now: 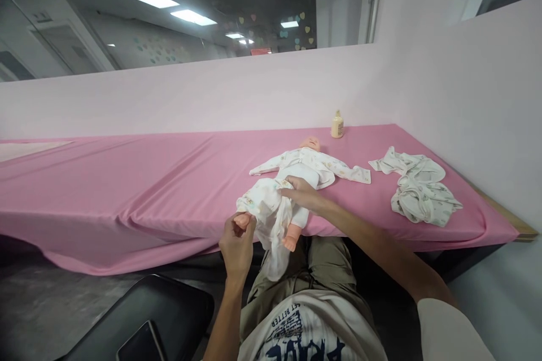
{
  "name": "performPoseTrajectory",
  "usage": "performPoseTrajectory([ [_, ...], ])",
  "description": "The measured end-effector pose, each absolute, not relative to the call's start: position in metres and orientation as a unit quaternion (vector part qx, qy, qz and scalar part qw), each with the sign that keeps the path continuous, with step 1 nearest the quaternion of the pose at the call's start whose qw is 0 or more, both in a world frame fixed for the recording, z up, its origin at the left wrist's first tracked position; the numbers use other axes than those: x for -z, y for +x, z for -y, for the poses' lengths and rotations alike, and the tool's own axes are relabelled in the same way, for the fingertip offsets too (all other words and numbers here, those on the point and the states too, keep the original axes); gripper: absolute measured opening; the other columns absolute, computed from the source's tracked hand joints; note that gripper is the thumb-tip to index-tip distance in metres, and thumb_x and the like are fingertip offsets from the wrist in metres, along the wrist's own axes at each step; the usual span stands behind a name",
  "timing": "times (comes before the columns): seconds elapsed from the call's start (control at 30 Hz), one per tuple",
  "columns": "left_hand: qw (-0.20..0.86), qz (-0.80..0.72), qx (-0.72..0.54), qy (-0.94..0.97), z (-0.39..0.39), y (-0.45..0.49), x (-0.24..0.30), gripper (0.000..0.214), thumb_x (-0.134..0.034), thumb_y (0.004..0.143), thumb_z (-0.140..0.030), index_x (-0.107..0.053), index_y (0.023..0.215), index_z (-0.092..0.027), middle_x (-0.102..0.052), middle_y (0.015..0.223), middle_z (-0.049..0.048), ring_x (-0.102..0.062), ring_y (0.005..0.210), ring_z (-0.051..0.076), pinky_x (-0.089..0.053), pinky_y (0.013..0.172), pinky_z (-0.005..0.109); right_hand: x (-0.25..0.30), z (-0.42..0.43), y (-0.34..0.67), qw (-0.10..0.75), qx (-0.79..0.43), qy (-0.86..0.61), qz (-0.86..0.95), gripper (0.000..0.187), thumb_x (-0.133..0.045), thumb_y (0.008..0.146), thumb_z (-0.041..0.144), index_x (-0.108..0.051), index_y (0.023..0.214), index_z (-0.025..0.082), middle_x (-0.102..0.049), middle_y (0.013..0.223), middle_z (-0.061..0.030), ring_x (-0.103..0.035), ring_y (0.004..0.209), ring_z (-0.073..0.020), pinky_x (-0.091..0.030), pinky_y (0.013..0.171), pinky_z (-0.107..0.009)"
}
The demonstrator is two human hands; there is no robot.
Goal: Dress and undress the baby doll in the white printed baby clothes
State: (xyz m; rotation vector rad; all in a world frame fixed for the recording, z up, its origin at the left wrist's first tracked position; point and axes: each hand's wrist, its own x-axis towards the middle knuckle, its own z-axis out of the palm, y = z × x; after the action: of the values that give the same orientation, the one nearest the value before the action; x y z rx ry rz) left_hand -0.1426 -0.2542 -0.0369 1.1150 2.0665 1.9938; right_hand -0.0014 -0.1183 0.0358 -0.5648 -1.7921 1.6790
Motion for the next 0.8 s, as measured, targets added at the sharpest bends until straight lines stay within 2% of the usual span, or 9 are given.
performPoseTrajectory([
  [0.13,0.011,-0.668,-0.653,0.357,0.254,-0.14,0.053,0.031,-0.064,0.079,-0.04,-0.062,0.1,-0.017,-0.066,0.092,0.0033,-0.062,0.086,0.018,-0.049,0.082,0.031,-0.06,0.104,0.005,0.296,-0.479,-0.158,0.811,0.03,-0.067,0.079,0.044,-0.055,0.074,0.017,-0.047,0.068,0.0041,-0.04,0.062,-0.0094,-0.032,0.06,-0.024],
  [0.23,0.004,-0.674,-0.652,0.347,0.253,-0.139,0.062,0.029,-0.063,0.08,-0.04,-0.062,0.099,-0.017,-0.065,0.091,0.0035,-0.061,0.085,0.018,-0.048,0.082,0.032,-0.075,0.096,-0.001,0.273,-0.395,-0.125,0.868,0.03,-0.063,0.082,0.045,-0.056,0.073,0.017,-0.042,0.065,0.0047,-0.036,0.06,-0.0095,-0.028,0.059,-0.025],
  [0.4,0.006,-0.659,-0.663,0.355,0.26,-0.136,0.064,0.037,-0.065,0.08,-0.037,-0.055,0.111,-0.019,-0.059,0.105,0.0057,-0.058,0.097,0.019,-0.046,0.089,0.033,-0.086,0.096,-0.021,0.259,-0.355,-0.111,0.891,0.024,-0.06,0.084,0.039,-0.061,0.079,0.015,-0.044,0.067,0.0039,-0.04,0.063,-0.0104,-0.03,0.061,-0.025],
  [0.5,-0.075,-0.615,-0.678,0.395,0.268,-0.141,0.038,0.046,-0.069,0.077,-0.036,-0.05,0.115,-0.019,-0.054,0.11,0.0066,-0.054,0.101,0.019,-0.044,0.094,0.033,-0.085,0.1,-0.028,0.228,-0.342,-0.098,0.906,0.024,-0.058,0.085,0.038,-0.061,0.079,0.015,-0.049,0.069,0.003,-0.042,0.064,-0.0107,-0.03,0.062,-0.025],
  [0.57,-0.085,-0.598,-0.667,0.438,0.268,-0.15,0.007,0.042,-0.065,0.081,-0.04,-0.051,0.114,-0.019,-0.054,0.111,0.0075,-0.053,0.104,0.019,-0.043,0.096,0.034,-0.086,0.105,-0.031,0.196,-0.332,-0.077,0.92,0.021,-0.057,0.085,0.035,-0.059,0.078,0.015,-0.053,0.072,0.0019,-0.045,0.066,-0.0112,-0.031,0.063,-0.025],
  [0.63,-0.008,-0.628,-0.609,0.484,0.259,-0.161,-0.028,0.036,-0.06,0.084,-0.045,-0.056,0.107,-0.018,-0.059,0.108,0.0077,-0.055,0.103,0.02,-0.044,0.092,0.033,-0.086,0.109,-0.033,0.171,-0.323,-0.062,0.929,0.016,-0.057,0.085,0.029,-0.057,0.075,0.016,-0.055,0.072,0.0015,-0.046,0.068,-0.0116,-0.031,0.064,-0.025],
  [0.7,0.131,-0.662,-0.501,0.542,0.244,-0.172,-0.057,0.032,-0.063,0.081,-0.048,-0.061,0.092,-0.018,-0.063,0.09,0.0048,-0.058,0.086,0.018,-0.047,0.075,0.028,-0.088,0.113,-0.035,0.157,-0.32,-0.068,0.932,0.015,-0.058,0.082,0.023,-0.053,0.07,0.016,-0.051,0.067,0.003,-0.045,0.066,-0.011,-0.03,0.063,-0.024],
  [0.8,0.279,-0.662,-0.408,0.563,0.221,-0.184,-0.08,0.03,-0.071,0.073,-0.045,-0.059,0.068,-0.017,-0.053,0.061,-0.0016,-0.046,0.054,0.011,-0.033,0.048,0.021,-0.088,0.116,-0.035,0.148,-0.319,-0.101,0.931,0.024,-0.061,0.078,0.018,-0.044,0.061,0.017,-0.042,0.059,0.0056,-0.04,0.059,-0.0092,-0.027,0.06,-0.024],
])
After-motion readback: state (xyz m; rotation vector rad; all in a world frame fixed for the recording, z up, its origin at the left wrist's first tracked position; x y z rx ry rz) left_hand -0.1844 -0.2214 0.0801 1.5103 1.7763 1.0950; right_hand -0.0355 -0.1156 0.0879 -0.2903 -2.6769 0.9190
